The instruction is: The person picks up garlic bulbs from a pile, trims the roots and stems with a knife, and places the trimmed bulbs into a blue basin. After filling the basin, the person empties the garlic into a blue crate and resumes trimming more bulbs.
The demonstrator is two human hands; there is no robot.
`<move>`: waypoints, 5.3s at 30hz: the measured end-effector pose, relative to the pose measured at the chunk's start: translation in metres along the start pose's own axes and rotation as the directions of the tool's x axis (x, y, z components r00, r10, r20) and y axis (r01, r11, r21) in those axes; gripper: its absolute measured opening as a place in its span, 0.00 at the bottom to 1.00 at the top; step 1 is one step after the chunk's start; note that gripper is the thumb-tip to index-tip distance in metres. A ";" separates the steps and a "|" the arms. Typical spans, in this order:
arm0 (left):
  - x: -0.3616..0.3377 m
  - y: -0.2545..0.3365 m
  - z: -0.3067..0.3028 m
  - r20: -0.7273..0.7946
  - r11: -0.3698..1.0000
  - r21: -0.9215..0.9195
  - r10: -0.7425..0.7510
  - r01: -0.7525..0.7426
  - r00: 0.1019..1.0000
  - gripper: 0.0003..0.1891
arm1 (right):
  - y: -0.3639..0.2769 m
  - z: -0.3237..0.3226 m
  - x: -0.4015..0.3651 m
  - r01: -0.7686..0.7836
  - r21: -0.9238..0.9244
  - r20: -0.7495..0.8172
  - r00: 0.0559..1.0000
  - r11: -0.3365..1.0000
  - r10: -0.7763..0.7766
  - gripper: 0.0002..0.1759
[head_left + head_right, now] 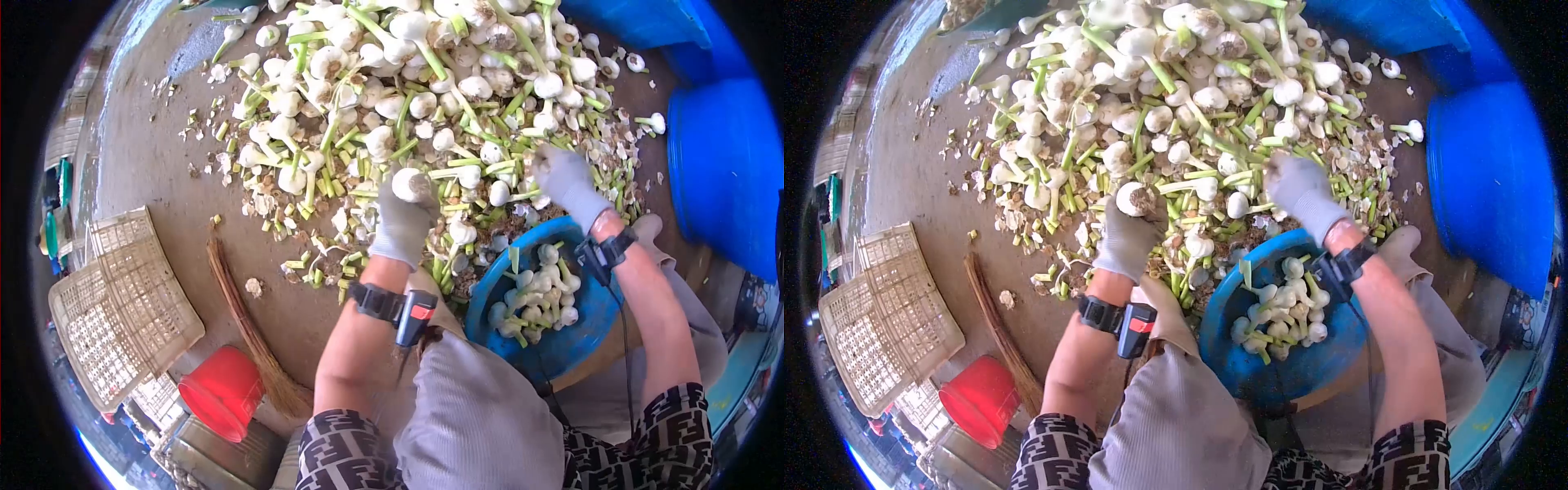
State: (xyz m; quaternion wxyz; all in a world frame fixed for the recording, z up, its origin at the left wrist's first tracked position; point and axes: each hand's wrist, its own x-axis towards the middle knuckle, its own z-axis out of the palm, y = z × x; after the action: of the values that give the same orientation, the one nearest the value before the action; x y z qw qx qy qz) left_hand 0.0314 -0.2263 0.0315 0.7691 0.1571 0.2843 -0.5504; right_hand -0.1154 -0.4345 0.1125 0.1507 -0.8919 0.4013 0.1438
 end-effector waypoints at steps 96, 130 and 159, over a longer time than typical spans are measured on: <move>-0.044 -0.052 0.068 0.117 -0.452 0.868 -0.211 -0.203 0.970 0.20 | 0.017 -0.010 0.013 -0.067 -0.061 0.114 0.991 0.996 0.073 0.20; -0.033 -0.035 0.024 0.088 0.291 0.944 0.235 -0.156 0.968 0.11 | -0.043 0.020 -0.014 0.574 0.090 -0.113 0.818 0.814 -0.565 0.07; -0.029 -0.025 0.063 0.639 -0.502 0.725 0.234 -0.472 0.733 0.26 | -0.055 0.006 -0.002 -0.335 0.932 0.302 0.928 -0.136 -0.218 0.14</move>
State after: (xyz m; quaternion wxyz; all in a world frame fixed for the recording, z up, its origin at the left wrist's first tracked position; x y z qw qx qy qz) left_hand 0.0177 -0.2475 0.1008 0.4738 0.7448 -0.4082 -0.2327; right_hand -0.0759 -0.3963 0.1161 0.8333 -0.4044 0.3749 -0.0403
